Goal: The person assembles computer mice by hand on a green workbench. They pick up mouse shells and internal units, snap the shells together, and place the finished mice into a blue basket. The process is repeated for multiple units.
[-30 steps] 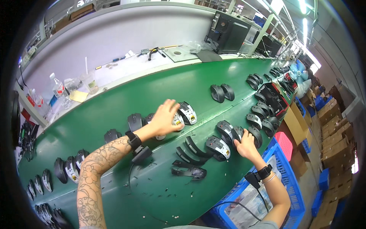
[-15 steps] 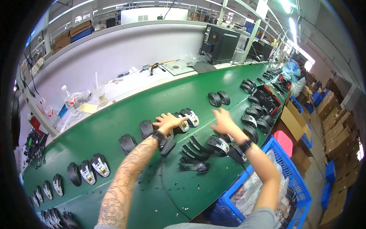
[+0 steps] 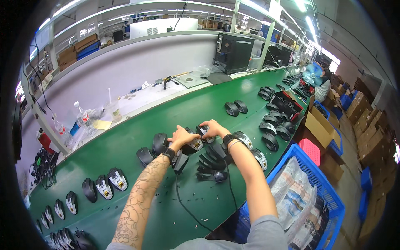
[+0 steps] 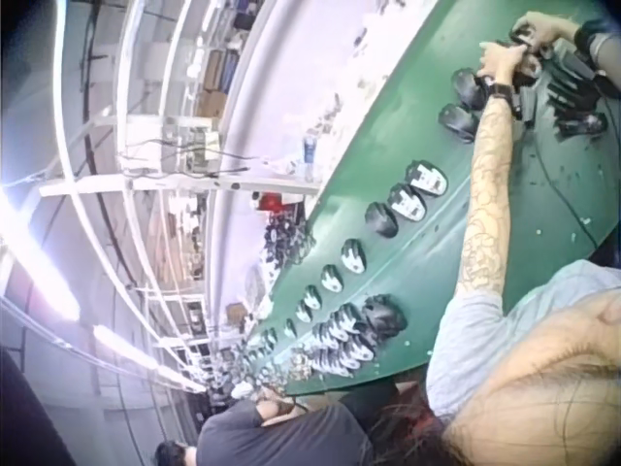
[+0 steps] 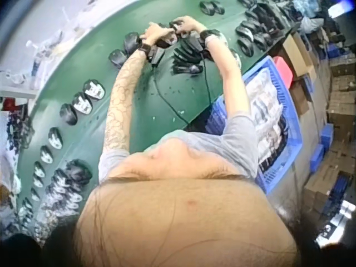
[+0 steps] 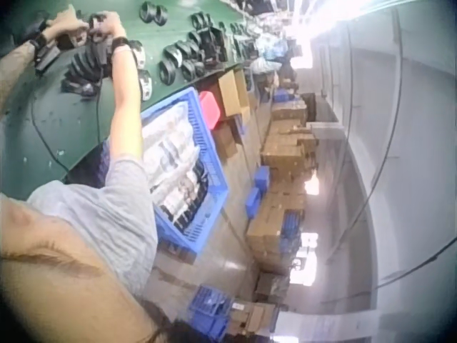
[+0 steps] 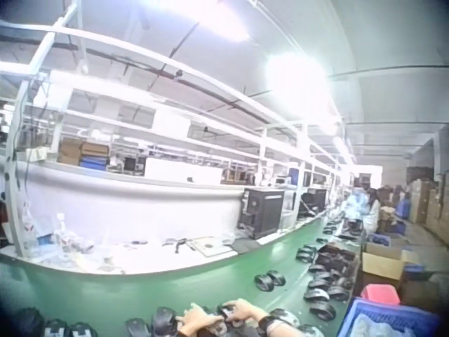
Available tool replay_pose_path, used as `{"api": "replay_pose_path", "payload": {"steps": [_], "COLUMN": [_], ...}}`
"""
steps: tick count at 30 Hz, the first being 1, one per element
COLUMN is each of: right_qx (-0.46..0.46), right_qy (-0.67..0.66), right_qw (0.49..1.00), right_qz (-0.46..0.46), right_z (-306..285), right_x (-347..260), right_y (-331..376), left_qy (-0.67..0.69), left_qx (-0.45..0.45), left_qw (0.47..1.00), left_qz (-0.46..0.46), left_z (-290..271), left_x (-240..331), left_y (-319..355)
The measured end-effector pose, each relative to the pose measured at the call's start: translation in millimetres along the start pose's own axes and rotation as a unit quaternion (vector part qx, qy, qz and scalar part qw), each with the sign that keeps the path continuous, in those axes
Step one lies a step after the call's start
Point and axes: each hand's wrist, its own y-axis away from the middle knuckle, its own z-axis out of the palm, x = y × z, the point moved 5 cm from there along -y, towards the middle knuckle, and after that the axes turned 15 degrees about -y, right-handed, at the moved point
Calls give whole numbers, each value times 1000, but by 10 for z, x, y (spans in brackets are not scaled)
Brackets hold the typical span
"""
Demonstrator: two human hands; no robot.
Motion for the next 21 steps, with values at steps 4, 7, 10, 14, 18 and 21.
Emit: {"api": "replay_pose_path", "payload": {"steps": [4, 7, 10, 14, 18, 21], "right_qx": [150, 255, 145, -40, -115, -127], "right_qy": [-2, -73, -146, -122, -98, 18], "right_qw": [989, 964, 976, 979, 987, 988], "right_qz": [6, 9, -68, -158, -59, -86], "right_z": [-93, -300, -368, 220, 921, 1056], "right_x": [34, -335, -824, -1898, -1658, -1637], "right_y": [129, 313, 715, 1576, 2131, 2027], "left_qy": [77, 182, 109, 13, -9, -116], "left_qx": [150, 222, 132, 87, 81, 164], "left_qw": [980, 944, 965, 967, 982, 971], "left_qz": [102, 162, 201, 238, 172, 132], "left_z": [-227, -738, -1022, -980, -722, -735], "left_x": [20, -144, -492, -1427, -1942, -2239], "left_y": [237, 651, 1148, 2044, 2587, 2898]}}
